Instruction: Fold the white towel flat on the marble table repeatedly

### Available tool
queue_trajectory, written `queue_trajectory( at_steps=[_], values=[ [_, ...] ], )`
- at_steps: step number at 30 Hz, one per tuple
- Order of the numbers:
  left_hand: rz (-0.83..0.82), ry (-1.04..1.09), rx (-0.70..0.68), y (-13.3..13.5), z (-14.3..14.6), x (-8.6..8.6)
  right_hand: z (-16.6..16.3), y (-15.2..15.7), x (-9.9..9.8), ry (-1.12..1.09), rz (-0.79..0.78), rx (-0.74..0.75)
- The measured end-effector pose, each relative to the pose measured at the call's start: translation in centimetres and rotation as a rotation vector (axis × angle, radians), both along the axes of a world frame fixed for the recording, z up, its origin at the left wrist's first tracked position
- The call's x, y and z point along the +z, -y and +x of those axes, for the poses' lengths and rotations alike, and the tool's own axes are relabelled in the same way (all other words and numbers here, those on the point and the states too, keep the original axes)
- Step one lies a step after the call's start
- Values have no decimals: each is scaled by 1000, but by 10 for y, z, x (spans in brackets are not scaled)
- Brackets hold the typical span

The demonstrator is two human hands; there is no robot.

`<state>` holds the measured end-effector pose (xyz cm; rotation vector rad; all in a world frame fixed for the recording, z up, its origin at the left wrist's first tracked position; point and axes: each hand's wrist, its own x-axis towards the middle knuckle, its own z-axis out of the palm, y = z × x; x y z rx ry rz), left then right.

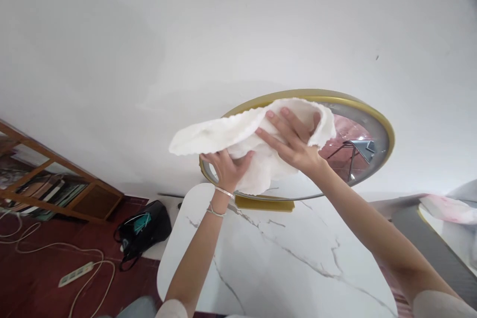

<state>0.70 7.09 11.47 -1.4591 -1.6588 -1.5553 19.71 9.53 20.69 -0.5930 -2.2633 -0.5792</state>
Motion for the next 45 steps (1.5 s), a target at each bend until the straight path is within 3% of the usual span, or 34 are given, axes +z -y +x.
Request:
queue_trajectory(
  at_steps=[2,4,8,10,12,15,19,22,24,27,32,38,41,45],
  values=[
    [10,-7,-9,-2,-3,12,-6,-1,11,-16,103,0],
    [14,-15,-23,-2,-6,17,-12,-2,16,-37,89,18],
    [-20,-29,-25,3,-12,1,-23,-3,5,-7,-58,49],
    [-60,-8,-21,8,-17,-16,-28,-2,-9,47,-162,91],
    [-118,36,-28,14,-23,-38,-35,-1,-27,76,-368,171],
    [-211,125,-52,24,-32,-76,-45,1,-59,-4,-750,313],
    [-277,266,-107,37,-36,-128,-58,5,-106,-145,-1000,412],
    [-366,395,-169,46,-32,-162,-62,9,-141,-204,-1324,526],
    [-449,464,-214,51,-27,-183,-61,13,-164,-185,-1450,565],
    [-529,515,-244,59,-18,-208,-55,18,-197,-142,-1404,519],
    [-580,628,-253,78,-1,-239,-41,24,-245,1,-1195,373],
    [-589,770,-233,104,5,-256,-10,49,-271,174,-1093,110],
    [-586,841,-225,113,-4,-259,9,68,-279,17,-1012,-7],
    [-600,859,-178,120,-20,-256,27,87,-299,-483,-923,-229]
  ],
)
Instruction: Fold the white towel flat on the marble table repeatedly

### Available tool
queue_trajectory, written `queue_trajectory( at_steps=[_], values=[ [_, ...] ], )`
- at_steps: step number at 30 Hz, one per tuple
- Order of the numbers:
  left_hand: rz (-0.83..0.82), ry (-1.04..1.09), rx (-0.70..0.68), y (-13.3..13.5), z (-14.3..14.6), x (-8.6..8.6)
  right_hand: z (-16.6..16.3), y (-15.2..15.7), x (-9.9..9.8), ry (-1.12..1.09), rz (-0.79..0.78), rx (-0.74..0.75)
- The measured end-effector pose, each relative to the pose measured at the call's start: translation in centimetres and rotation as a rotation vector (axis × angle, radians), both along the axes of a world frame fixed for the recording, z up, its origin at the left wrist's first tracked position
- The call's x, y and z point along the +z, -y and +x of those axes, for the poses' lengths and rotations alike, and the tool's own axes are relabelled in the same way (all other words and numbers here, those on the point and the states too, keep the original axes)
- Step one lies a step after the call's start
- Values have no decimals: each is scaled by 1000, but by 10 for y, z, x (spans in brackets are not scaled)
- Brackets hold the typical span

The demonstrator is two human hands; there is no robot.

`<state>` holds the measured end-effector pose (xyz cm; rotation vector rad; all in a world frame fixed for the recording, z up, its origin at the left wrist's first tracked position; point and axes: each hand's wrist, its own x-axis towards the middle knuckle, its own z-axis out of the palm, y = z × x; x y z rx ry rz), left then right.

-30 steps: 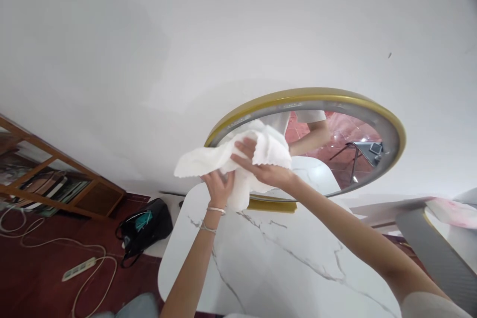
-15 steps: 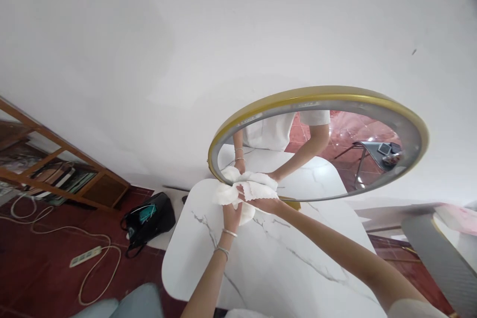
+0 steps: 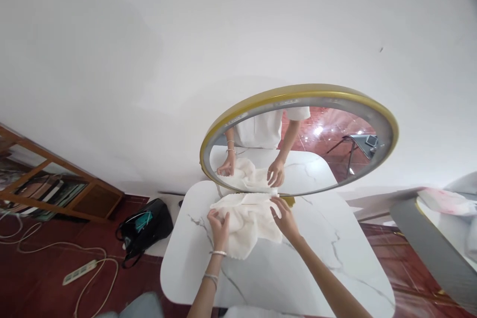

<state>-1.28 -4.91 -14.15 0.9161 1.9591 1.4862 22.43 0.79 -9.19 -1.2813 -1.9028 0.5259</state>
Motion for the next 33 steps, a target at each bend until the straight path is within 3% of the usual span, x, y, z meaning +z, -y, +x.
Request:
queue_trajectory(
  at_steps=[3,6,10,16,21,33],
  values=[
    [-23,-169,-27,0,-9,11,4,7,-14,-139,-77,-279],
    [-19,-425,-109,-5,-17,26,2,6,-17,-175,-88,-371],
    [29,-532,-242,-16,-31,36,-5,3,-8,-207,-82,-327],
    [-27,-562,-234,-23,-45,36,-13,6,-10,-195,-10,-366],
    [-46,-590,-252,-34,-56,41,-9,0,-17,-182,-73,-376],
    [-40,-520,-461,-53,-81,46,-7,-17,4,-231,-118,-263]
  ],
)
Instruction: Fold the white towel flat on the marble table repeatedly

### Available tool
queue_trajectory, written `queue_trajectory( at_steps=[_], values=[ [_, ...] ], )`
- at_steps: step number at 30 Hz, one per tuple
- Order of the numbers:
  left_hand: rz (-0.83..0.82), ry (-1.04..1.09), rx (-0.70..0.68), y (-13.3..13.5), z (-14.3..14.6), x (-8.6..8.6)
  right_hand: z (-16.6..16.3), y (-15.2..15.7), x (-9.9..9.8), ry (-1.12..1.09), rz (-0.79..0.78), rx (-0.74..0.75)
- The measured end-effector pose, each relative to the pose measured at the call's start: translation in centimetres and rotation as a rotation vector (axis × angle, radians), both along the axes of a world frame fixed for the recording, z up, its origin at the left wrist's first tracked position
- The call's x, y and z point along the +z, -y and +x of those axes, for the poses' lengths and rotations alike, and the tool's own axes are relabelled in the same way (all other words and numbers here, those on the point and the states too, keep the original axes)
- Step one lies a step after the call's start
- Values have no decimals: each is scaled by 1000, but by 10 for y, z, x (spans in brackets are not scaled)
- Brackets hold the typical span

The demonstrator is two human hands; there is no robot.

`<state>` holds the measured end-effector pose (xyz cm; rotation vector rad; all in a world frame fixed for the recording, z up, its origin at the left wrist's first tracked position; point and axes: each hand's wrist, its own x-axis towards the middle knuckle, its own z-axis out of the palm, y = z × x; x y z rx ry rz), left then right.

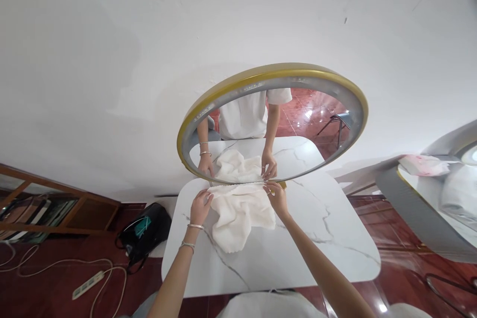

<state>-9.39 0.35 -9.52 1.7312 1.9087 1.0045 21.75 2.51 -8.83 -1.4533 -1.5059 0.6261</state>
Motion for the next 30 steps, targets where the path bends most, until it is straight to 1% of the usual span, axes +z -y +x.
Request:
queue_trajectory(
  at_steps=[4,7,10,13,17,20,22,26,28,30],
  values=[
    [-21,36,-27,5,-3,5,0,-1,5,-34,-37,-43],
    [-37,71,-63,12,-6,11,6,6,9,-49,-52,-84],
    [-41,106,-107,20,-11,24,16,16,17,-51,-56,-107],
    [-28,126,-138,28,-16,42,28,23,33,-41,-42,-93],
    [6,145,-160,35,-19,73,41,26,64,-55,-25,-45],
    [59,121,-155,39,-18,100,45,27,91,-99,-41,-52],
    [107,46,-163,42,-16,121,46,28,109,-150,-36,-49],
    [186,-138,-236,50,-13,165,51,32,143,-269,31,-32],
    [187,-102,-229,56,-13,184,57,34,157,-355,46,-7],
    [129,-5,-240,60,-14,200,65,38,168,-407,15,43]
  ],
)
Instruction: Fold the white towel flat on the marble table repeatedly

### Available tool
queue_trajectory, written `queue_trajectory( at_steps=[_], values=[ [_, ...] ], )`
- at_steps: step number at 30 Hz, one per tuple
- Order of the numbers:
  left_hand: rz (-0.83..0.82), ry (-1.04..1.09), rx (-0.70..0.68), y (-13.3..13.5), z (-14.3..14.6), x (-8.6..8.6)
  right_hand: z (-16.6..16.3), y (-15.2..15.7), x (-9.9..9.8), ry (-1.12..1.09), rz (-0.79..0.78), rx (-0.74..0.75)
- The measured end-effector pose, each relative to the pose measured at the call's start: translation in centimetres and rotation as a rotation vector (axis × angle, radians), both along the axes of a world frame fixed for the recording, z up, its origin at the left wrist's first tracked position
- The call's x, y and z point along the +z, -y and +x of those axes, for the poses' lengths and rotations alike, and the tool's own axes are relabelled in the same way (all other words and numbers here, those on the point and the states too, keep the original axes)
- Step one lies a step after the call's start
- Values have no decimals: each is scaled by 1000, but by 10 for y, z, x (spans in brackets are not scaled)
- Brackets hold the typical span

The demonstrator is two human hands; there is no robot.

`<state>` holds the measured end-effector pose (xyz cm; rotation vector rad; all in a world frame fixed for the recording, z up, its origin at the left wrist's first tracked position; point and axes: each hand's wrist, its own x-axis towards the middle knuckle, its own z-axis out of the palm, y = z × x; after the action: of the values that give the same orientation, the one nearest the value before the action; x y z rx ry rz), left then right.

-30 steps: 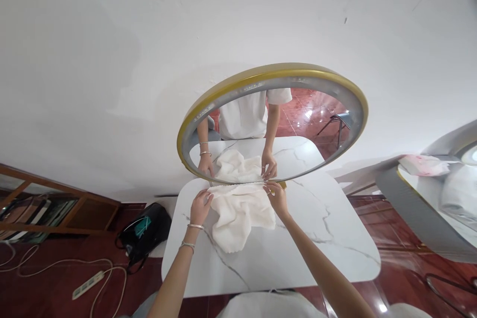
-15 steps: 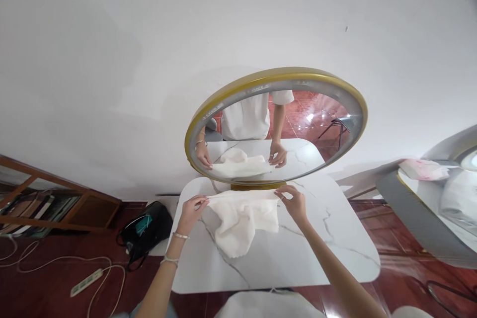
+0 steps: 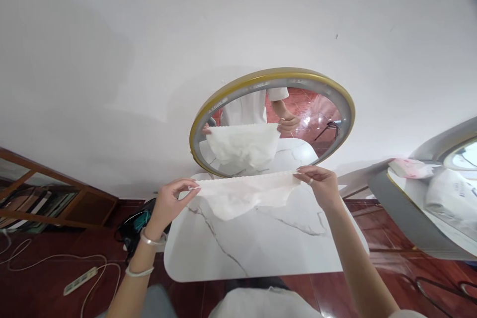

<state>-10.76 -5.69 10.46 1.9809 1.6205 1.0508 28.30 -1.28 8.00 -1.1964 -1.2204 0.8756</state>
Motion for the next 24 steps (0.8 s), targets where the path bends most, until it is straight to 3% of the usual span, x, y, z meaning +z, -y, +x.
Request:
queue_trajectory(
  at_steps=[6,12,18,24],
  values=[
    [-103,63,-67,15,6,20,22,19,14,7,-86,116],
    [-167,40,-52,35,7,20,33,43,22,55,-126,184],
    [-303,208,-162,59,16,20,44,87,35,99,-156,205],
    [-240,65,-336,51,64,11,64,117,18,12,-251,-14]
  ],
)
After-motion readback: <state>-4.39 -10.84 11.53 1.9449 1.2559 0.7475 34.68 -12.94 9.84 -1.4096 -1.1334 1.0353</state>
